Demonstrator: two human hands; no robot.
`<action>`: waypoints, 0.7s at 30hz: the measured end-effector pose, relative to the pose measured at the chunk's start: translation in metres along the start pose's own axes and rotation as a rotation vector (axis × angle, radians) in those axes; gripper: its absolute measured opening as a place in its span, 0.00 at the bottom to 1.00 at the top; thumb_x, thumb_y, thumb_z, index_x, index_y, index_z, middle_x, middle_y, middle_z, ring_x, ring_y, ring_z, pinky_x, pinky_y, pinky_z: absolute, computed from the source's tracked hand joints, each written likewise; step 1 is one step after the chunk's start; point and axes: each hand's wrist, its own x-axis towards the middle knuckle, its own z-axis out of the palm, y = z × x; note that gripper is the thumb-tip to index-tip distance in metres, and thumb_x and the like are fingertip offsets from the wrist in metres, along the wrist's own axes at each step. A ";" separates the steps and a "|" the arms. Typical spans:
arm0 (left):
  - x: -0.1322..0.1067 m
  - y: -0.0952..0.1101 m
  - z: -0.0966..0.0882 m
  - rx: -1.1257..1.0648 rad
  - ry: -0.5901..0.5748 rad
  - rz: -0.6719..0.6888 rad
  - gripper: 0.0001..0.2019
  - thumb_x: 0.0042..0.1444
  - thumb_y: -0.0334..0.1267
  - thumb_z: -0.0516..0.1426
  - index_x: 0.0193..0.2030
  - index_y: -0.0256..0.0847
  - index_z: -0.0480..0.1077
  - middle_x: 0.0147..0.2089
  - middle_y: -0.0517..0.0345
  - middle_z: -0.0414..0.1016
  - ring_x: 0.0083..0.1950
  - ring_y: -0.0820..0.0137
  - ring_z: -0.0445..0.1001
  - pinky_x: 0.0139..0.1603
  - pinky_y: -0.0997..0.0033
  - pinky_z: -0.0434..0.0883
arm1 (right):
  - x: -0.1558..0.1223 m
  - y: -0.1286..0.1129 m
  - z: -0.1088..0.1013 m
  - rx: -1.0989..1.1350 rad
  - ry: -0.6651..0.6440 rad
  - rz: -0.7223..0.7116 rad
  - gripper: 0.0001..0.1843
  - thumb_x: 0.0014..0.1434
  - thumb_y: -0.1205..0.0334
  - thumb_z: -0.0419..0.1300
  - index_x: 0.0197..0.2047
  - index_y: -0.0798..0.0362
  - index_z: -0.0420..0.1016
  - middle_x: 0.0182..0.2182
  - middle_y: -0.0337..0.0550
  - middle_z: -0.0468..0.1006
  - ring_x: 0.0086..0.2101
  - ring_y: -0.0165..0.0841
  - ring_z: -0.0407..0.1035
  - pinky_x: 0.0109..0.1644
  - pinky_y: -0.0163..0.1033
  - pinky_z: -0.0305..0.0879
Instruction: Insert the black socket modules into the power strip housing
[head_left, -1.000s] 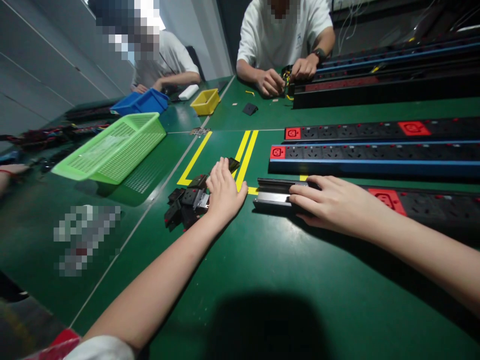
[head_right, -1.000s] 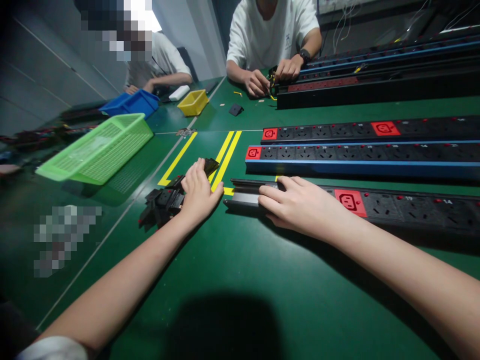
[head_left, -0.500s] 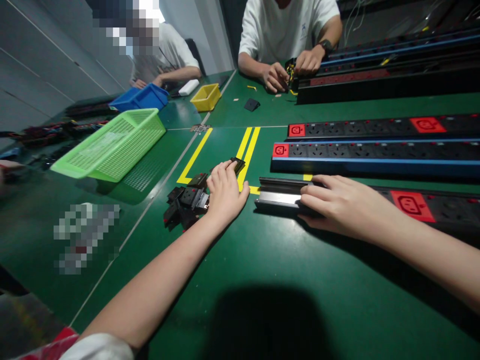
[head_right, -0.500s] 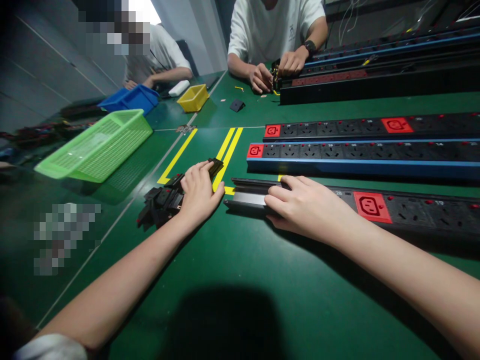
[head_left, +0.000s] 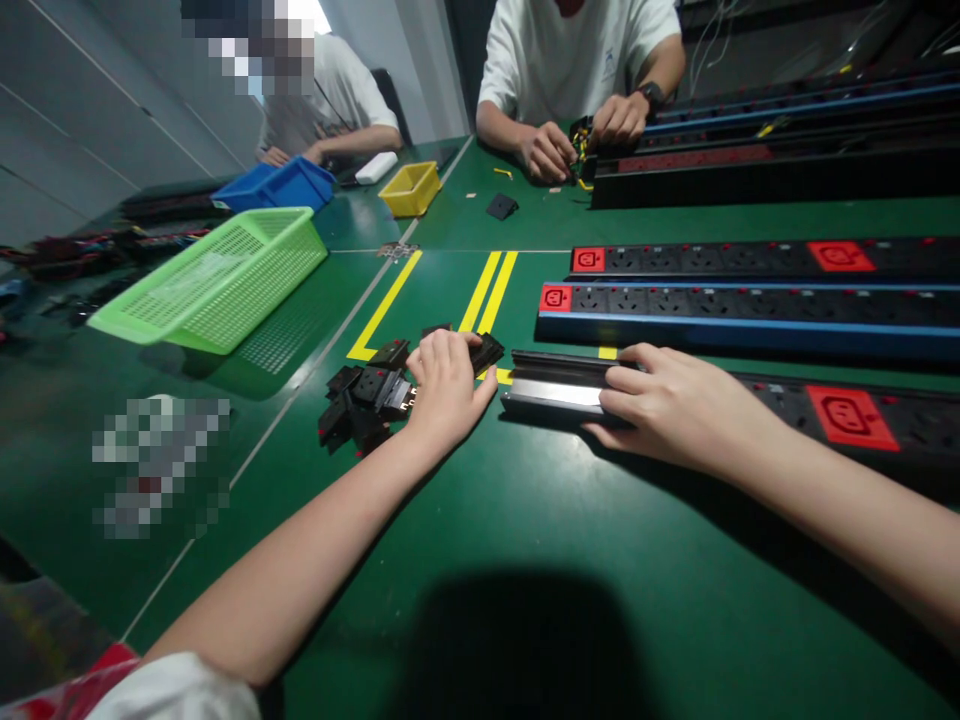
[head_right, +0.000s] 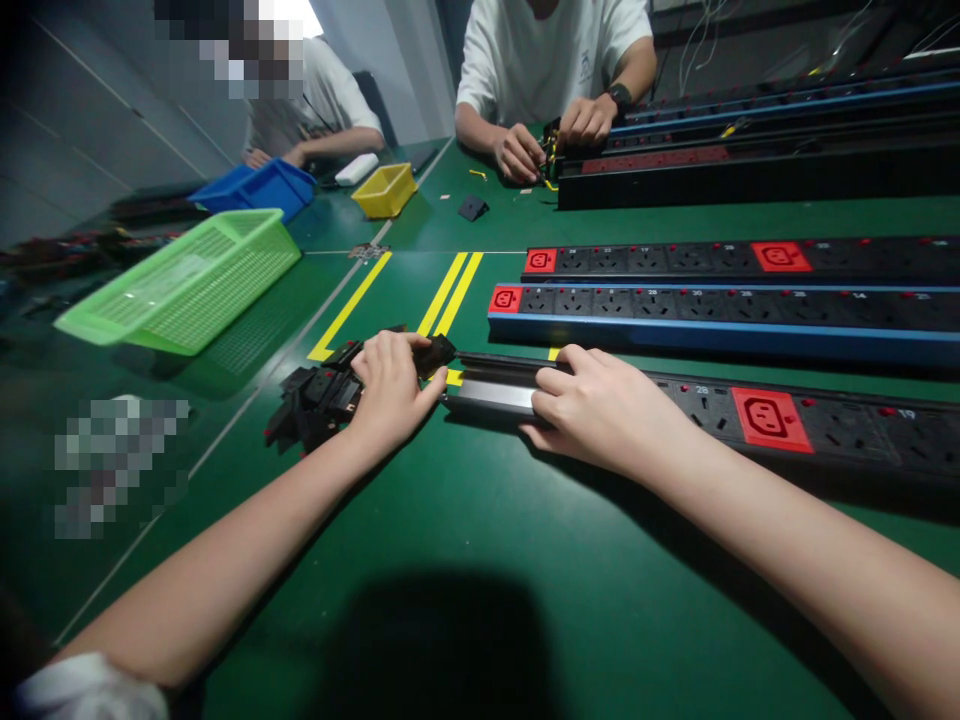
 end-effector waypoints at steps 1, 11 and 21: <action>-0.001 0.001 -0.001 0.016 0.000 0.002 0.18 0.61 0.46 0.54 0.52 0.36 0.64 0.51 0.40 0.66 0.56 0.48 0.63 0.56 0.47 0.62 | 0.000 0.000 0.000 0.000 0.000 0.001 0.16 0.65 0.54 0.55 0.31 0.54 0.76 0.31 0.45 0.75 0.42 0.44 0.68 0.41 0.44 0.62; -0.002 -0.001 0.001 -0.023 0.054 0.054 0.21 0.61 0.44 0.57 0.56 0.34 0.61 0.54 0.42 0.68 0.56 0.53 0.64 0.57 0.54 0.65 | 0.000 -0.002 -0.003 -0.033 -0.021 0.000 0.17 0.65 0.53 0.55 0.32 0.54 0.76 0.32 0.46 0.77 0.41 0.44 0.67 0.42 0.45 0.59; 0.002 -0.005 0.001 -0.218 0.088 0.045 0.19 0.60 0.45 0.59 0.54 0.40 0.64 0.53 0.48 0.71 0.56 0.56 0.66 0.58 0.55 0.65 | 0.000 -0.001 -0.003 -0.038 -0.004 -0.011 0.16 0.64 0.53 0.56 0.32 0.54 0.76 0.31 0.46 0.76 0.40 0.42 0.66 0.41 0.43 0.57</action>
